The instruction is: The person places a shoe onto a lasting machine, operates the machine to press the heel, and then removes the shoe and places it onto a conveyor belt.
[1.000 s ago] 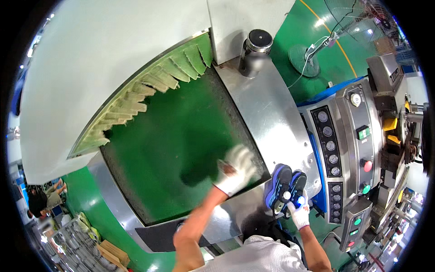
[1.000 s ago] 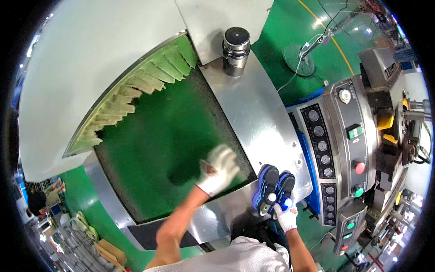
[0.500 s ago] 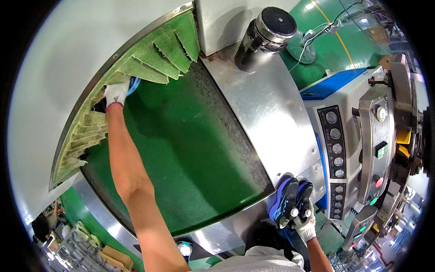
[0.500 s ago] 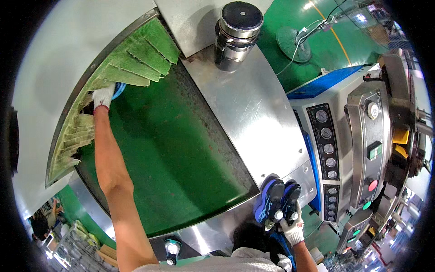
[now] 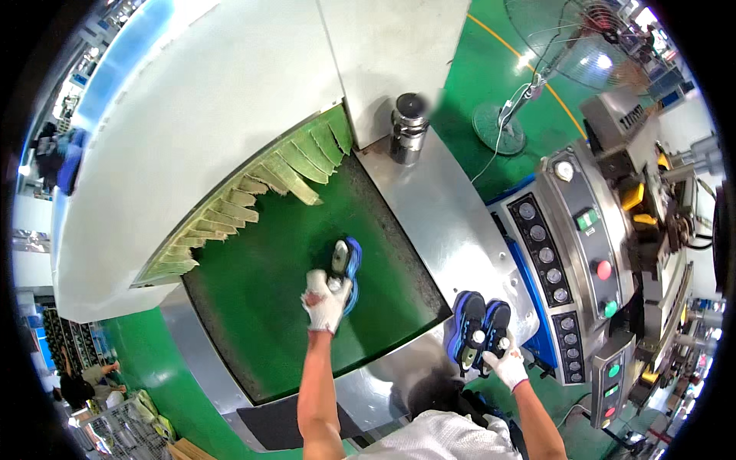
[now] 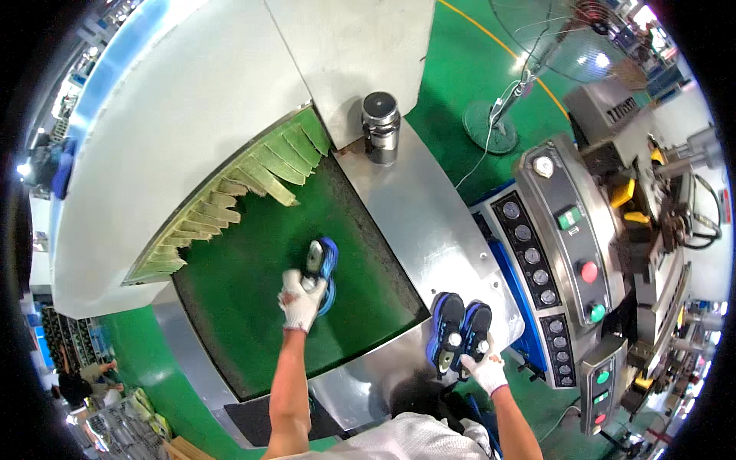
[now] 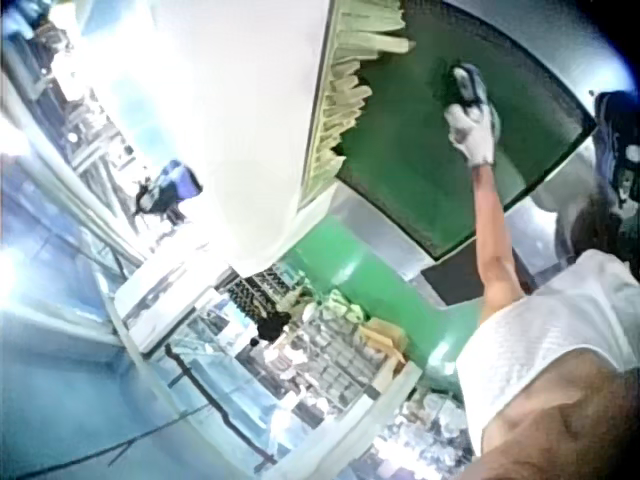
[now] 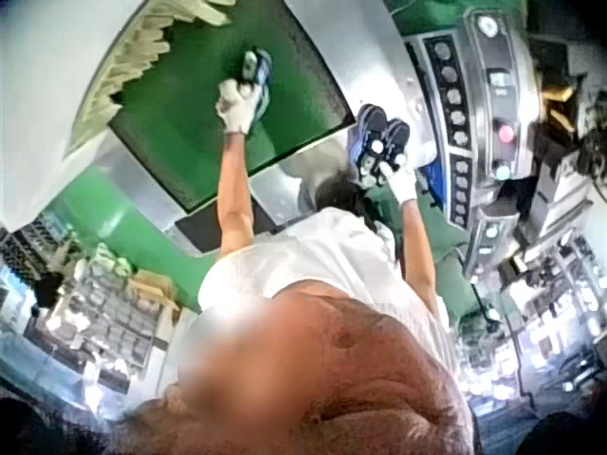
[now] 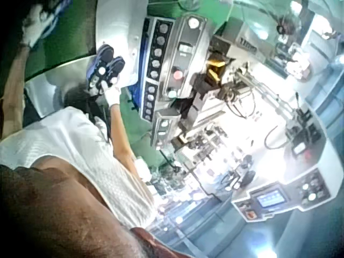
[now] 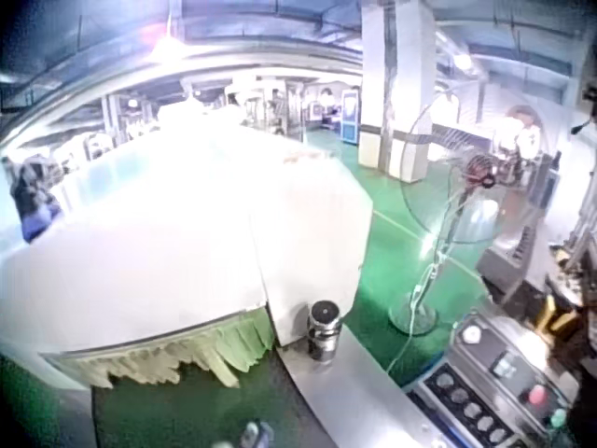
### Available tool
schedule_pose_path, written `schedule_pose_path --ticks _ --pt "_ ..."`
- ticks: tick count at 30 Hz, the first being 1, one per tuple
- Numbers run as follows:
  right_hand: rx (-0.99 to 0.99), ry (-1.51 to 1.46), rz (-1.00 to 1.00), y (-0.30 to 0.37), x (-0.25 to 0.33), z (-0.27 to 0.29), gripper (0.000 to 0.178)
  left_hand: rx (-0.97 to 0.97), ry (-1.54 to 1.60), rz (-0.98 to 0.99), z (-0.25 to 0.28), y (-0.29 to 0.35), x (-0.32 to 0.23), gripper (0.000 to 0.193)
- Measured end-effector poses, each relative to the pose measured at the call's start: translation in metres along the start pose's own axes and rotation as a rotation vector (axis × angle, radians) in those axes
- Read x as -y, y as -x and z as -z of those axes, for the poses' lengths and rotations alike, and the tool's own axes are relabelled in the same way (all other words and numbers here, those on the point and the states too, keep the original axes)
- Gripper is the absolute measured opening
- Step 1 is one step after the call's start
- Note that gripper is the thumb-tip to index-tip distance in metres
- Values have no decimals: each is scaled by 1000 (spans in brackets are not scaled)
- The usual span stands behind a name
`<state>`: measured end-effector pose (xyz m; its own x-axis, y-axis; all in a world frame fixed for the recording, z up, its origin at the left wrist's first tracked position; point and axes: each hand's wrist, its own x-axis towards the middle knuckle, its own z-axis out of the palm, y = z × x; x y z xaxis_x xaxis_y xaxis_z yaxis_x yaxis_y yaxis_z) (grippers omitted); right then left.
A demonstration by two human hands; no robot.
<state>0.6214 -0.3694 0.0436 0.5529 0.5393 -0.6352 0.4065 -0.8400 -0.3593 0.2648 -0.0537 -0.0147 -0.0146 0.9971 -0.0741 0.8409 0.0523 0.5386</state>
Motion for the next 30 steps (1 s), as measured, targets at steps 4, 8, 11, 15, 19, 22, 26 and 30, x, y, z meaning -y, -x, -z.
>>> schedule_pose_path --ticks 4,8,11,15,19,22,26,30 --pt "42 135 132 47 66 59 114 439 163 86 44 91 -46 39" --pt "39 48 888 81 102 114 96 799 -101 -696 99 130 -159 39" --pt "187 335 1151 96 134 136 82 887 120 -1129 87 150 -204 39" --pt "272 -85 978 59 64 140 81 929 -13 -1279 95 151 -323 39" --pt "417 -565 523 83 12 218 78 463 168 -1442 93 177 -417 49" --pt "388 -1168 367 99 -65 221 71 199 421 -1201 83 193 -448 58" --pt "342 -1670 481 132 -132 265 68 189 419 -863 46 182 -457 54" --pt "362 -1813 662 139 -144 306 86 238 165 -710 1 168 -434 49"
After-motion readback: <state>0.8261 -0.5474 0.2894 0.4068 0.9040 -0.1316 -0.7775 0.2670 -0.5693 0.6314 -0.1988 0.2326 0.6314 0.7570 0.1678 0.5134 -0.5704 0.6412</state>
